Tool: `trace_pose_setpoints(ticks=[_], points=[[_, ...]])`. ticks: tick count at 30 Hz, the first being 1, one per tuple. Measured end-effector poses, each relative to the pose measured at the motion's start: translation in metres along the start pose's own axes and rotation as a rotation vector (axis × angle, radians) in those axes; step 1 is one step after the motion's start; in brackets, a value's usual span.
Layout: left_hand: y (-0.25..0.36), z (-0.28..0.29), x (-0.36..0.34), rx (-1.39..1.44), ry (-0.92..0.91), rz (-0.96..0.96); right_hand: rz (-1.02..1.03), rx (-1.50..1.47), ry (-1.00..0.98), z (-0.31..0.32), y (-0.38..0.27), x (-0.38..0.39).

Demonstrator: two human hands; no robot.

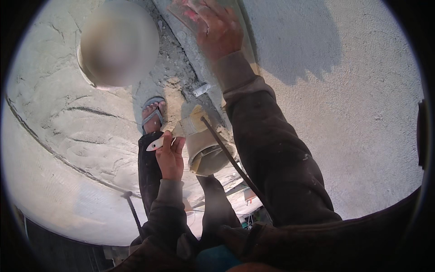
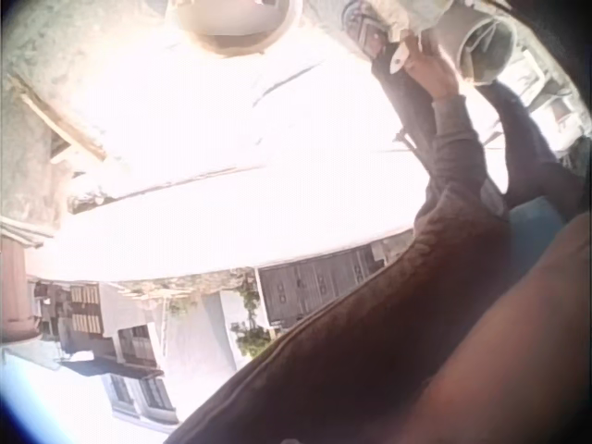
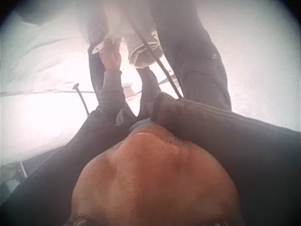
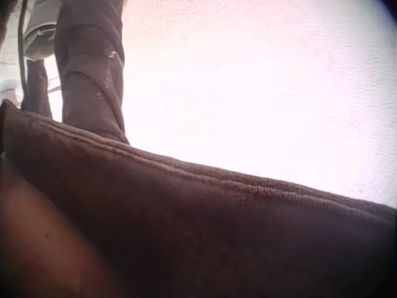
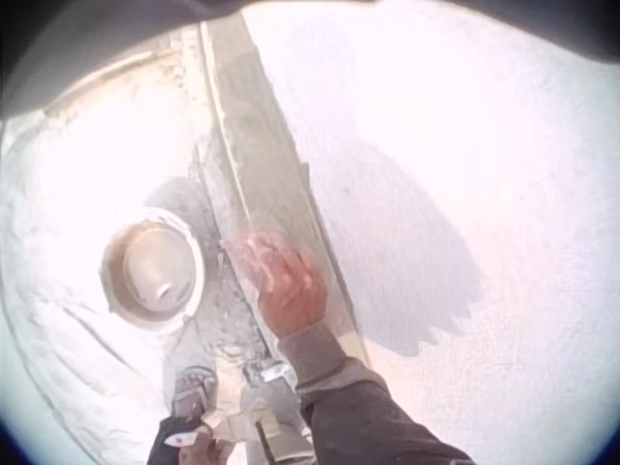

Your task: The person smooths a curved concrete edge using a trowel and a brush. They repeatedly apply and level the material along the edge, occasionally dipping the brush into a bucket and scraping excess from the trowel.

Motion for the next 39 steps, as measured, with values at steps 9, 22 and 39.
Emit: trace_pose_setpoints(ticks=[9, 22, 39], points=[[0.012, 0.002, -0.002, -0.011, 0.046, -0.014, 0.112, -0.007, 0.209, 0.002, 0.042, 0.073], [0.006, 0.017, -0.005, -0.057, 0.047, 0.001, 0.009, -0.003, 0.265, 0.008, 0.052, 0.08], [-0.002, 0.019, -0.006, -0.101, -0.004, 0.005, -0.022, 0.04, 0.217, 0.007, 0.061, 0.127]])
Point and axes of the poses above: each hand's wrist, its own x-axis away from the middle knuckle, its own z-axis out of the back of the hand, y = z × x, the point moved 1 cm from there along -x, towards the middle knuckle, and after that the axes turned 1 degree about -z, right-handed, at the moved point
